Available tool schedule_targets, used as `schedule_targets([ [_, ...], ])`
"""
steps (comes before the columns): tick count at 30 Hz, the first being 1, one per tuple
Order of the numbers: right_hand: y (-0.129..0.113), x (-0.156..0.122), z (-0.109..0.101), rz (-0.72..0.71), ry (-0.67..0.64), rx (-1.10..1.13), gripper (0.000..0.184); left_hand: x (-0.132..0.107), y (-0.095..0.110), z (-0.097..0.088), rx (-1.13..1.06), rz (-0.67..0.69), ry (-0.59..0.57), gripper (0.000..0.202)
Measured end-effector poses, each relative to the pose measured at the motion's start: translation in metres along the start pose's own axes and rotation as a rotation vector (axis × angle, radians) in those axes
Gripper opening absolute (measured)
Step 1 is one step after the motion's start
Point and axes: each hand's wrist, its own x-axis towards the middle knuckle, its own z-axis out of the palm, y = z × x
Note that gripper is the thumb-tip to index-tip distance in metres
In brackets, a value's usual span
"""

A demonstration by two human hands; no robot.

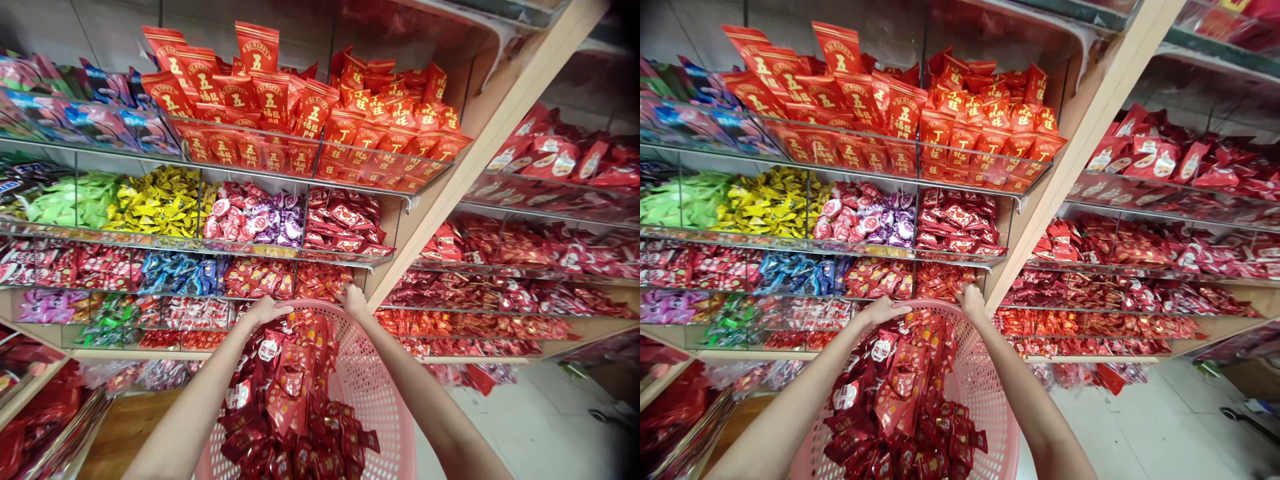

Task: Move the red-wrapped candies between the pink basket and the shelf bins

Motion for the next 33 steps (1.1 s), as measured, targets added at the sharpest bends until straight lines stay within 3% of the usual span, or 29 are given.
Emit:
schedule_targets([
  [9,0.007,-0.006,-0.001,-0.074,0.165,0.291,0.030,-0.002,0.001,0.000,0.085,0.052,0.045,0.055],
  [13,0.003,-0.020,-0.023,-0.146,0.249,0.481,0.033,-0.004,0.004,0.000,0.095,0.064,0.048,0.056],
  [15,-0.003,-0.034,-0.041,-0.171,0.227,0.637,0.033,-0.006,0.005,-0.001,0.115,0.072,0.043,0.057],
  [18,-0.014,-0.066,-0.064,-0.172,0.052,0.919,0.033,-0.006,0.006,-0.001,0.148,0.072,0.043,0.058],
  [20,-0.022,-0.090,-0.071,-0.130,-0.179,1.060,0.033,-0.006,0.006,0.000,0.150,0.060,0.061,0.057],
  [23,-0.030,-0.122,-0.063,-0.042,-0.581,1.176,0.031,-0.004,0.003,0.001,0.120,0.054,0.073,0.055],
  [26,-0.034,-0.142,-0.041,0.019,-0.835,1.168,0.030,-0.002,0.001,0.002,0.105,0.059,0.060,0.054],
  [29,-0.033,-0.148,-0.019,0.032,-0.912,1.107,0.029,-0.001,0.000,0.001,0.116,0.068,0.054,0.055],
  [33,-0.033,-0.143,-0.003,0.038,-0.894,1.031,0.027,-0.002,0.001,0.001,0.142,0.080,0.051,0.056],
])
